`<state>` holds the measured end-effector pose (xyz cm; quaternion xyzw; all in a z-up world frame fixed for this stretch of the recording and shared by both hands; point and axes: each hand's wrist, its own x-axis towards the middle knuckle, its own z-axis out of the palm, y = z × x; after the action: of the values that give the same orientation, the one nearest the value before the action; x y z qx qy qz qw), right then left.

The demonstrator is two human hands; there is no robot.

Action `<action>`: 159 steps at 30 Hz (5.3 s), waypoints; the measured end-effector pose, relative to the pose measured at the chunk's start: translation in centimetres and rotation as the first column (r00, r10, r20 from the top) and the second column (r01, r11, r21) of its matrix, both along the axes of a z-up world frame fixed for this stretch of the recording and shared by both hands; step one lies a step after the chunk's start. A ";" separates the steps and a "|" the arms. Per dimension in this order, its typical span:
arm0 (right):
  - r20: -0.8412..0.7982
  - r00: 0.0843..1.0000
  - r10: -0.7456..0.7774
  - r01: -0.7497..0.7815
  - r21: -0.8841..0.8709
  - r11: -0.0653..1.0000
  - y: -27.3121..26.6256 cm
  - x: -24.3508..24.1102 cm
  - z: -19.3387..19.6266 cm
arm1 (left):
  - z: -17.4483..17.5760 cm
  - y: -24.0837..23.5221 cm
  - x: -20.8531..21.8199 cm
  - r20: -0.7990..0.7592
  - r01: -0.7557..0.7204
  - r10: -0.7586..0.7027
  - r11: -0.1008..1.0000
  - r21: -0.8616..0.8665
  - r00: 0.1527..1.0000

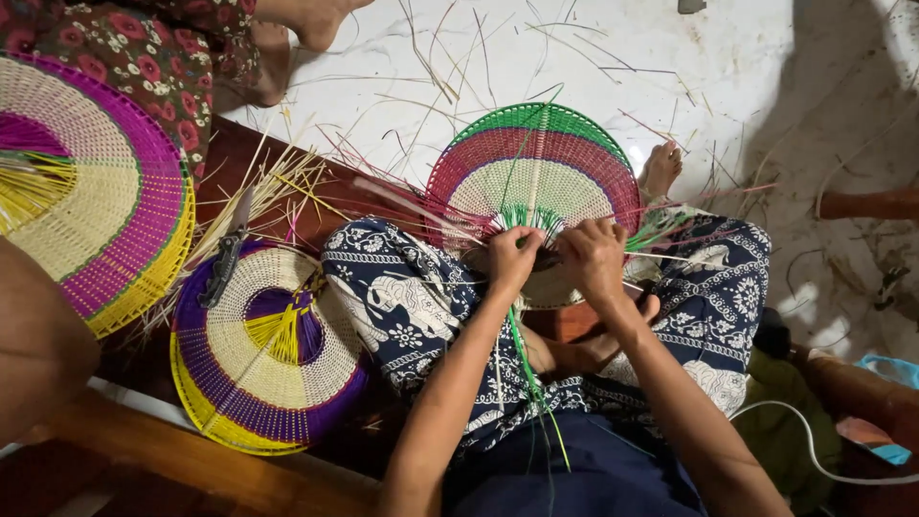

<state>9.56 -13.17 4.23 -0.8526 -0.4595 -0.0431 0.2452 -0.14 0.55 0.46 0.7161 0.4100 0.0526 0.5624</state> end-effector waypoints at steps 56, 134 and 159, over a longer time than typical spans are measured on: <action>-0.892 -0.437 0.113 0.342 -0.049 0.938 -1.8 7.7 6.6 | -0.4 1.4 -2.0 0.018 0.082 -0.085 0.989 0.125 0.996; -0.631 0.750 -0.198 -0.219 -0.519 0.826 0.0 -6.9 11.3 | 2.5 0.6 1.6 0.182 -0.137 0.358 0.705 -0.695 0.916; -0.355 0.935 0.013 -0.297 -0.764 0.573 5.5 10.9 -0.6 | 4.9 0.1 -0.6 0.192 -0.112 0.183 0.936 -0.333 0.964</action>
<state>20.48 -7.70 3.62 -0.8214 -0.4578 0.3263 -0.0965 -0.73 0.68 5.36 0.5723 0.4012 0.1067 0.7072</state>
